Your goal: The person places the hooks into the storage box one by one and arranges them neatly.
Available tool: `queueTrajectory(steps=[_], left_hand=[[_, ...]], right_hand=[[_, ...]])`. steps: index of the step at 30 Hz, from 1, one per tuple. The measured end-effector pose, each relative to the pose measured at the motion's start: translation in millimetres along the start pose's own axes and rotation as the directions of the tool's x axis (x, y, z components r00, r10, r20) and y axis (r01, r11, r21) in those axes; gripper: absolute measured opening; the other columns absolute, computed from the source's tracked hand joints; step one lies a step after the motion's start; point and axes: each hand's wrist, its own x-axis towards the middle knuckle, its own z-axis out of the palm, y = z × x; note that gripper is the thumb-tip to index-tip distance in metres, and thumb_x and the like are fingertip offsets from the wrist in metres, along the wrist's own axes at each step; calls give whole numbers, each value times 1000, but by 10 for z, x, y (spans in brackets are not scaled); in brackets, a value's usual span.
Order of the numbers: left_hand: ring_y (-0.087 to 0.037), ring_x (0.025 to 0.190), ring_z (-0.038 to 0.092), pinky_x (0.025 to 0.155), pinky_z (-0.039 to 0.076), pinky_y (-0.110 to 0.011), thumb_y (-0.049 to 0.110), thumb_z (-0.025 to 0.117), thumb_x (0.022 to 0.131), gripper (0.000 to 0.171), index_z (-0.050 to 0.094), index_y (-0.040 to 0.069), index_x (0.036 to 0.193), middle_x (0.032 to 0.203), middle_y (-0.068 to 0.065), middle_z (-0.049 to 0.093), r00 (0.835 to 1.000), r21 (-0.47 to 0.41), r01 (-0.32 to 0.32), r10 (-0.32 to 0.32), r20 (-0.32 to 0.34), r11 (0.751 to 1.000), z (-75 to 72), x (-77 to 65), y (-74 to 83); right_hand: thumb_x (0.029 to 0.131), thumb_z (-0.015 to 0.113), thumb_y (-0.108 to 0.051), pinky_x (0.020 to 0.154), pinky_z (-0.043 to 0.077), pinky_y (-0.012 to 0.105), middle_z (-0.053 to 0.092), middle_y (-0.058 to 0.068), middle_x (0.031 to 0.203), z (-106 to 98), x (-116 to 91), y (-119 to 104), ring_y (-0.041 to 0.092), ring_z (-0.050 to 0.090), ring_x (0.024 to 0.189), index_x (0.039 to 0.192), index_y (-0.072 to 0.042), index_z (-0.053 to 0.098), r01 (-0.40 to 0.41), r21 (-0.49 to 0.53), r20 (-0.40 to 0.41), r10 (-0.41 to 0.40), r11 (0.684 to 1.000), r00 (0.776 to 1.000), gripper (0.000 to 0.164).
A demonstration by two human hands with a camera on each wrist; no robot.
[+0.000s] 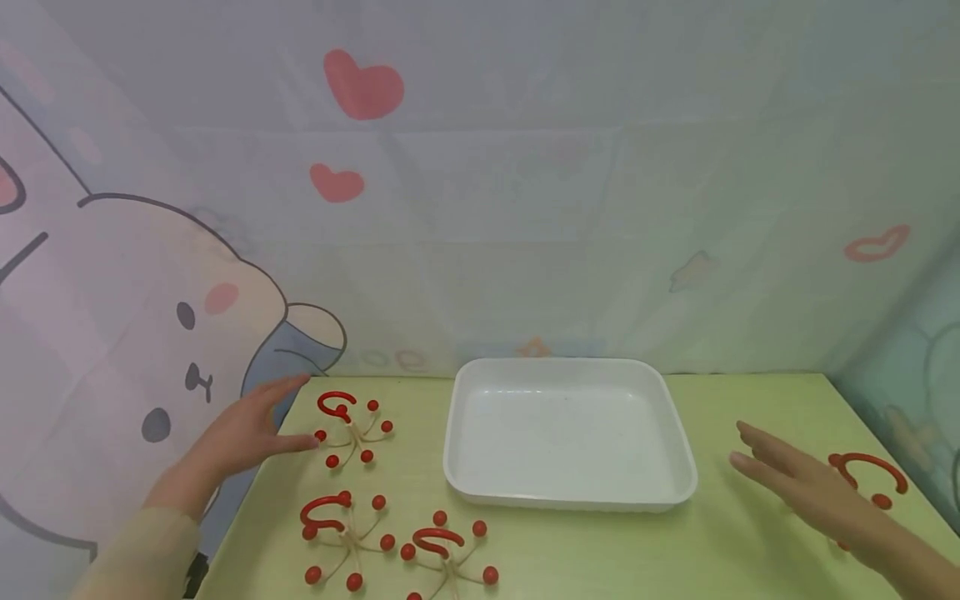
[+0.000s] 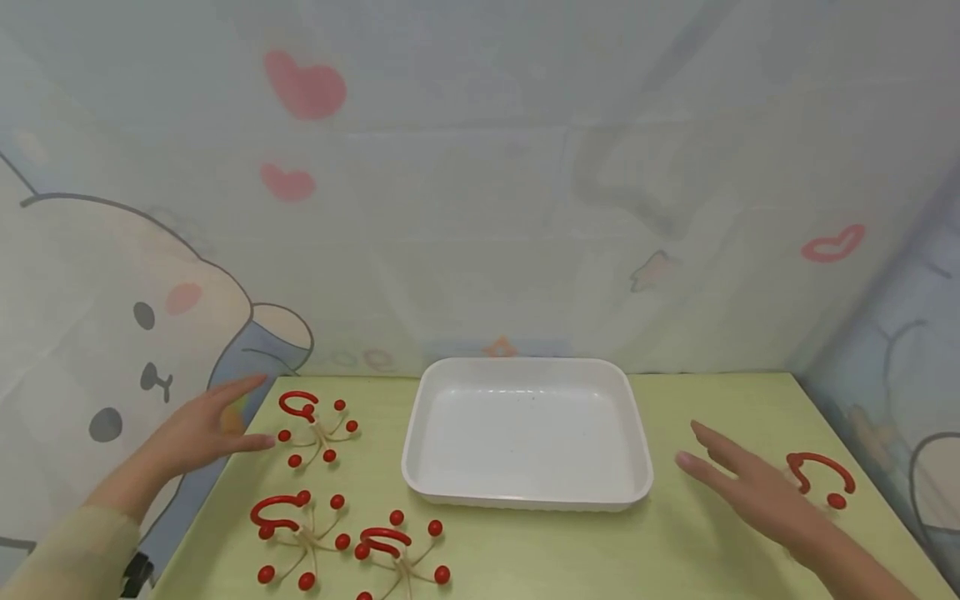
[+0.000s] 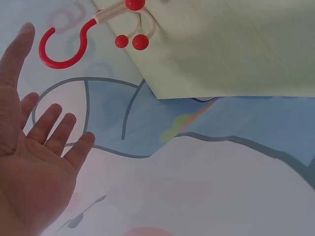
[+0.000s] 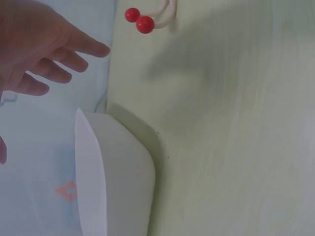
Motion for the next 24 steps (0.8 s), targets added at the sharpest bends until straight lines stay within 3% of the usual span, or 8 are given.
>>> queueTrajectory(steps=[7,15,24], left_hand=[[-55,139,49,107,46,-74,47,91,85,89,54,5,154,155,-29,53,1000,-66,-13,12,-23,998,44,106,-17],[-55,134,55,107,49,-70,27,86,92,63,62,4,146,148,-27,59,998,-127,-30,23,-55,992,99,199,-47],[-50,128,61,108,51,-66,18,86,92,43,73,5,131,135,-23,68,990,-162,-65,43,-134,985,255,324,-103]], right_hand=[[115,43,-46,103,59,49,26,29,171,73,52,79,52,39,150,170,-2,18,-41,179,93,24,983,995,74],[115,43,-49,105,58,52,17,33,172,143,106,147,53,31,153,168,4,15,-145,276,155,105,950,982,80],[115,43,-46,105,58,45,19,32,172,226,68,269,49,36,153,168,3,16,-169,375,174,109,911,979,77]])
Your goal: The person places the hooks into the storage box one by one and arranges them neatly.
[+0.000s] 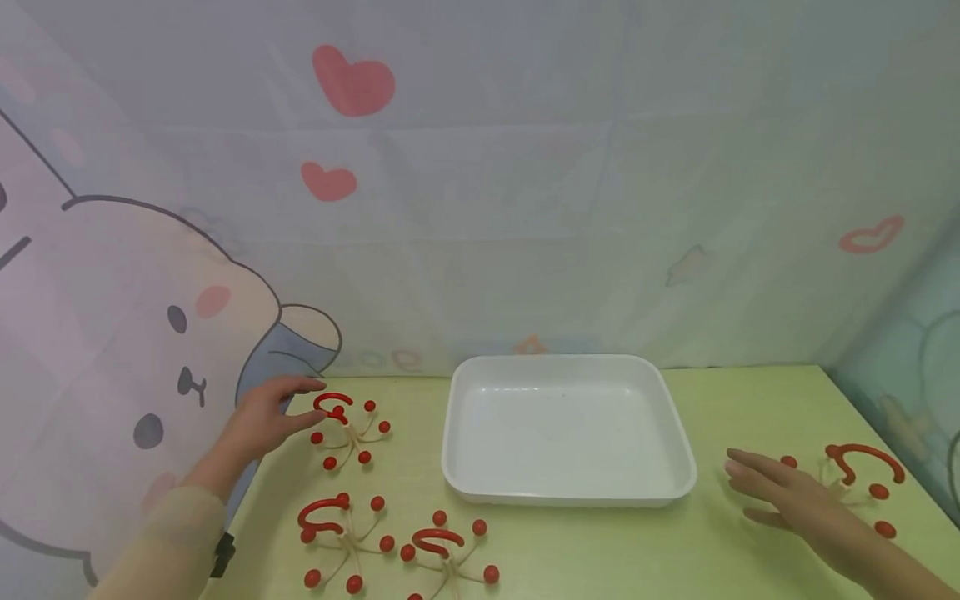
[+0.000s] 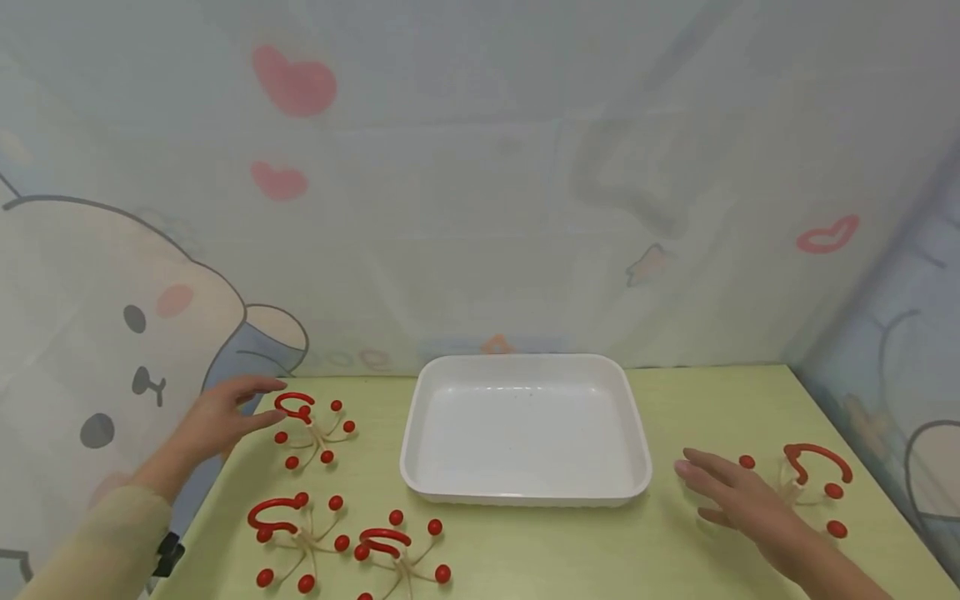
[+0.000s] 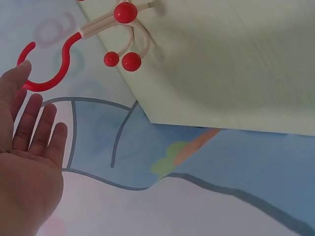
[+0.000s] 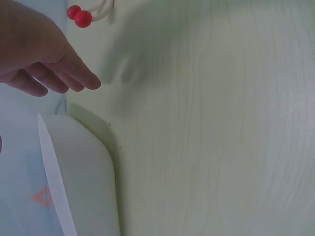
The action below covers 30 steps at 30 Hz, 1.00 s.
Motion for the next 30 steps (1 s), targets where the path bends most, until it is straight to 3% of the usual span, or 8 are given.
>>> queueTrajectory(steps=[8,14,21,30], left_hand=[[-48,122,65,105,54,-64,17,85,94,38,74,4,128,127,-19,72,999,-36,16,-17,-34,999,115,46,-104],[-45,115,70,100,57,-62,15,84,94,33,76,4,123,121,-18,75,999,-47,9,-11,-50,999,154,72,-140],[-45,111,73,96,60,-60,10,84,93,28,77,3,119,118,-19,76,998,-67,14,-18,-56,998,159,70,-130],[-40,106,76,89,64,-53,9,83,94,21,79,4,115,113,-17,77,998,-78,18,-22,-55,997,125,76,-73]], right_hand=[[115,44,-46,104,59,44,27,35,168,31,47,56,48,44,149,165,10,20,-20,53,-8,20,998,1000,79],[115,48,-44,103,60,44,42,33,162,63,89,92,42,54,144,161,13,28,-46,92,-22,49,995,999,76],[117,45,-39,101,61,41,45,34,159,68,139,136,35,61,138,159,16,31,1,117,17,-3,993,1000,70],[115,52,-33,99,61,40,54,31,153,127,191,159,18,70,125,151,16,46,46,164,-9,-45,985,999,61]])
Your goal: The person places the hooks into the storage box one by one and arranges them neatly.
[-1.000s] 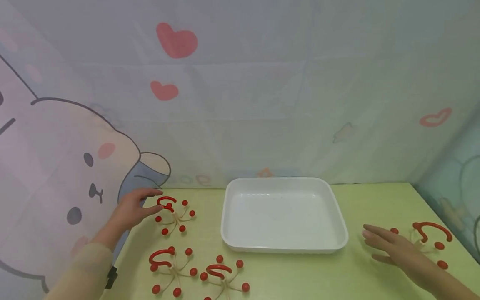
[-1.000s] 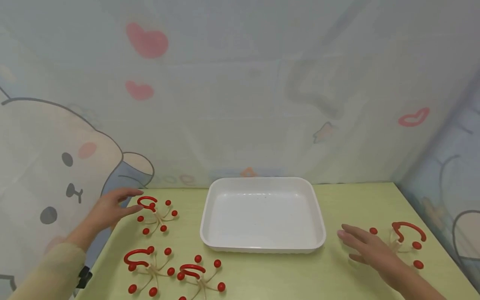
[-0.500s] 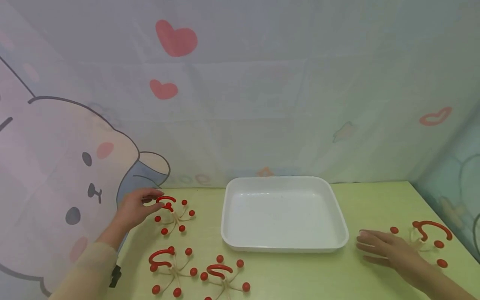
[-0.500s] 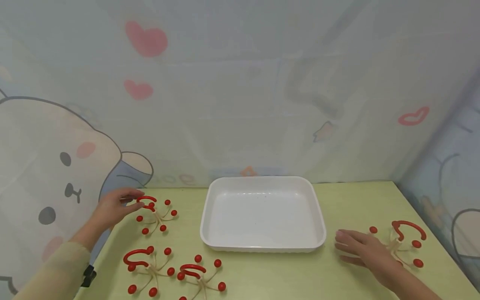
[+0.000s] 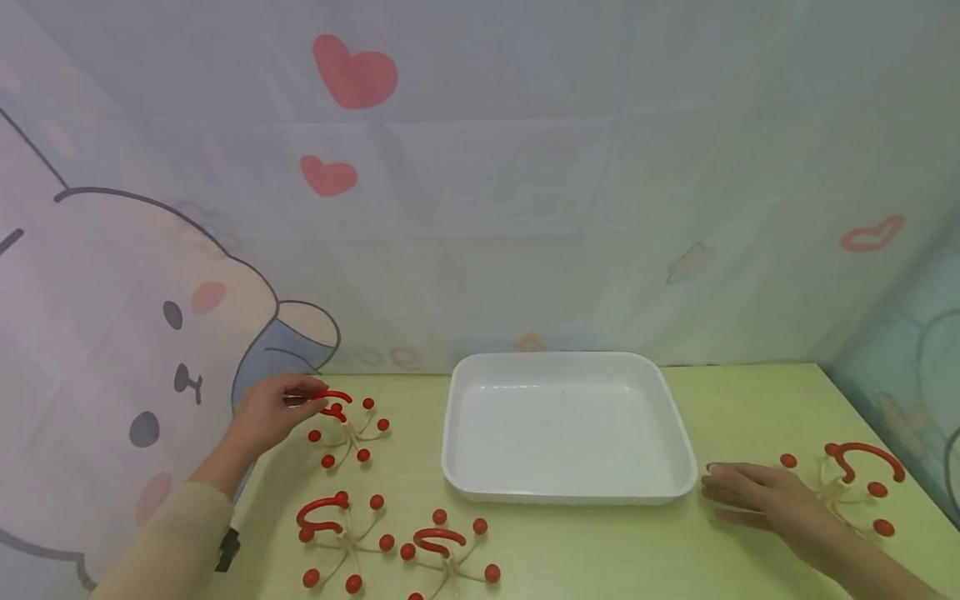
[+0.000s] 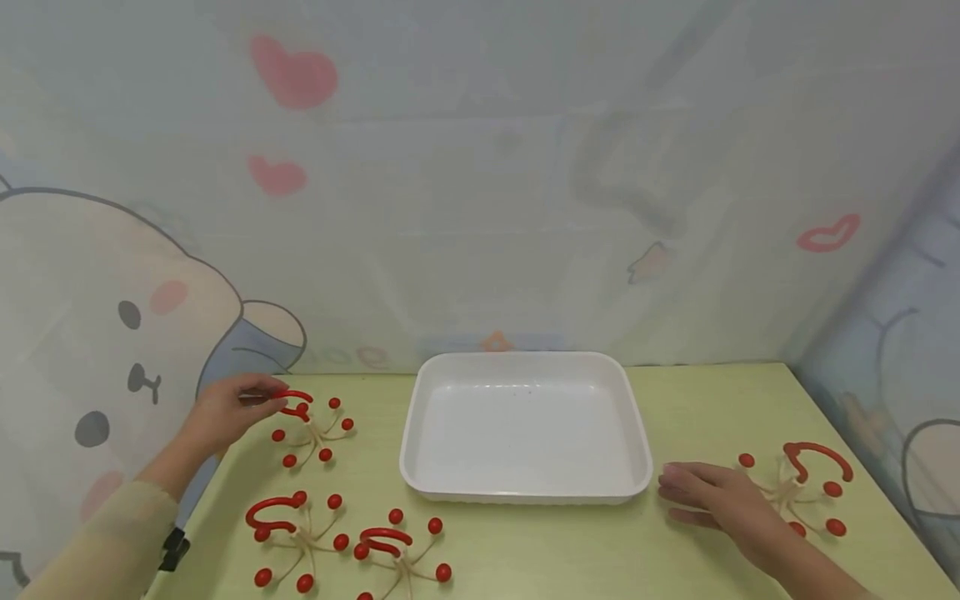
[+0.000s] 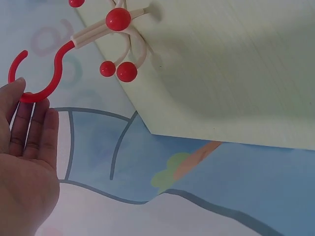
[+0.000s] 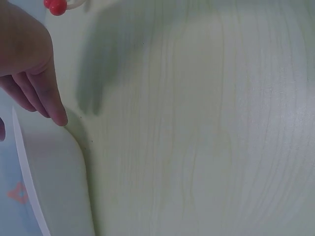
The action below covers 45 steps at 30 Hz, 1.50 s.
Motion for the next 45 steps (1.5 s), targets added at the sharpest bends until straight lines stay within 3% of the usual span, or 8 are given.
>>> queueTrajectory(steps=[11,22,29,35,45], left_hand=[[-37,101,77,80,66,-47,9,82,95,18,80,6,113,108,-14,78,1000,10,4,-4,19,1000,-19,20,21],[-37,100,77,80,66,-48,11,81,96,17,80,7,112,107,-13,79,1000,22,3,-4,21,1000,-32,33,51],[-36,99,77,80,67,-45,9,80,97,16,79,5,112,107,-14,78,1000,5,-7,7,20,1000,-87,47,79],[-35,97,77,78,67,-41,7,80,96,17,79,4,113,104,-12,78,999,-3,-16,16,30,1000,-191,88,204],[-37,100,77,82,66,-47,11,79,98,22,78,2,118,109,-16,78,998,12,-54,53,44,998,-337,170,528]], right_hand=[[111,62,-29,98,61,40,65,20,144,63,79,-21,15,72,120,146,12,56,6,19,-19,-6,1000,1000,54],[104,73,-26,91,64,40,75,16,125,144,176,-50,17,77,106,138,17,60,-27,47,-115,33,999,993,56],[103,75,-23,90,64,40,74,21,125,180,208,-54,18,78,104,136,19,61,-38,42,-143,44,998,989,55],[104,73,-23,90,64,39,74,21,127,173,220,-47,16,78,103,135,19,61,-39,28,-143,43,999,989,54],[105,72,-23,91,64,38,74,21,126,178,206,-49,15,78,103,136,22,58,-19,39,-99,23,999,995,56]])
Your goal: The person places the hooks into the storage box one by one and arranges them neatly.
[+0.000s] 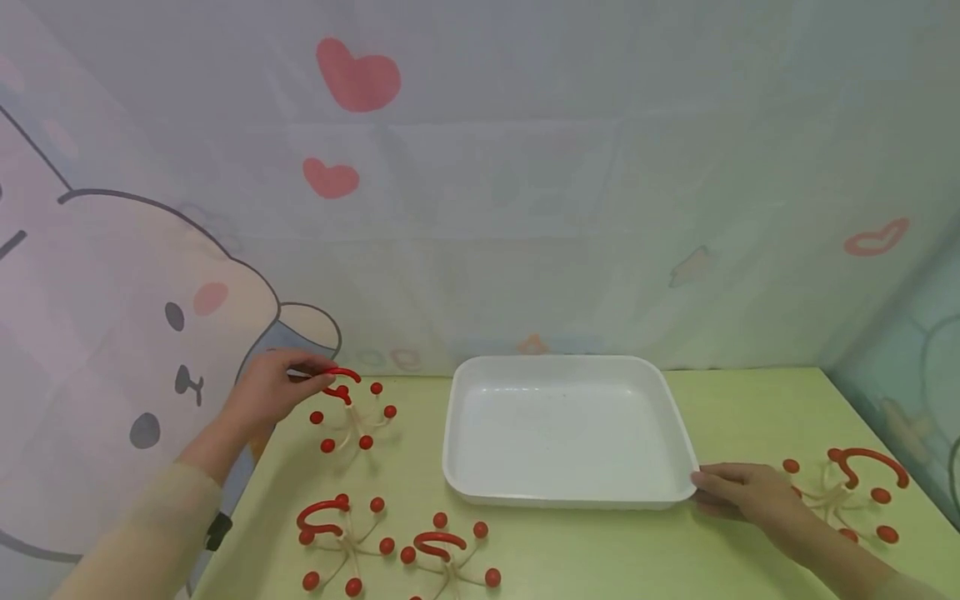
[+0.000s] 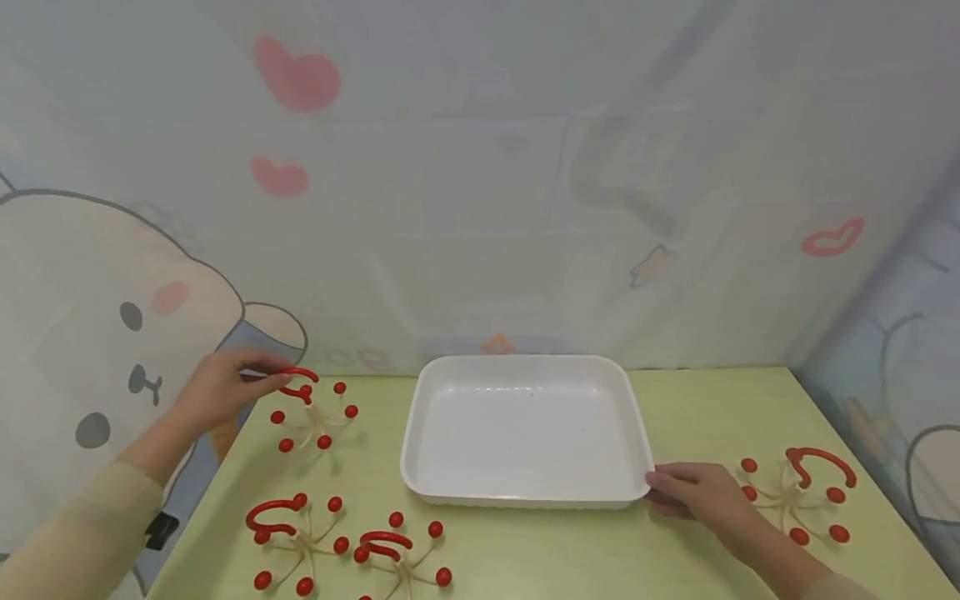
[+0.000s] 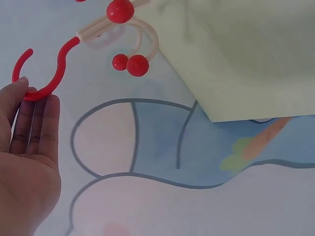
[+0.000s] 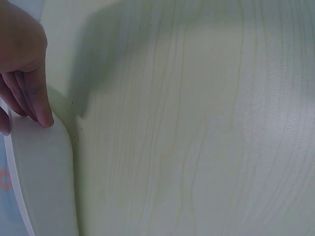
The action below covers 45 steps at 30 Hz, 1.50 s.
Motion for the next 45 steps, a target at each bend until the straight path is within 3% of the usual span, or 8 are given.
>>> queueTrajectory(steps=[9,15,22,32,45], left_hand=[[-32,100,76,88,65,-49,15,79,99,21,79,7,118,109,-10,78,999,2,-49,49,18,999,-77,141,347],[-28,99,76,88,65,-46,11,79,98,17,80,7,115,107,-8,78,995,-28,-94,95,30,995,-34,259,593],[-27,98,76,89,65,-44,8,79,97,15,80,6,112,105,-7,77,988,-125,-128,137,65,984,159,445,825],[-22,97,74,91,65,-41,11,80,97,14,80,9,111,103,-4,77,976,-127,-188,200,92,974,388,683,1169],[-20,96,76,88,65,-35,13,80,98,13,81,10,110,103,-3,79,977,-162,-167,185,103,973,735,893,1341]], right_hand=[[104,73,-23,90,64,37,75,19,125,4,7,25,14,77,102,135,21,60,8,-16,-13,-8,1000,1000,55],[104,73,-23,89,65,38,75,19,123,-2,36,53,17,78,102,134,20,61,0,-21,-41,-1,1000,999,54],[103,75,-23,88,65,37,76,17,121,9,34,42,15,78,100,133,19,63,-11,-6,-45,10,1000,999,54],[104,73,-24,89,65,37,75,17,122,7,37,41,15,78,101,133,20,62,2,-7,-30,-2,1000,1000,54],[104,73,-24,89,65,36,75,19,124,62,23,9,13,77,101,133,19,63,27,-16,-28,-27,1000,999,53]])
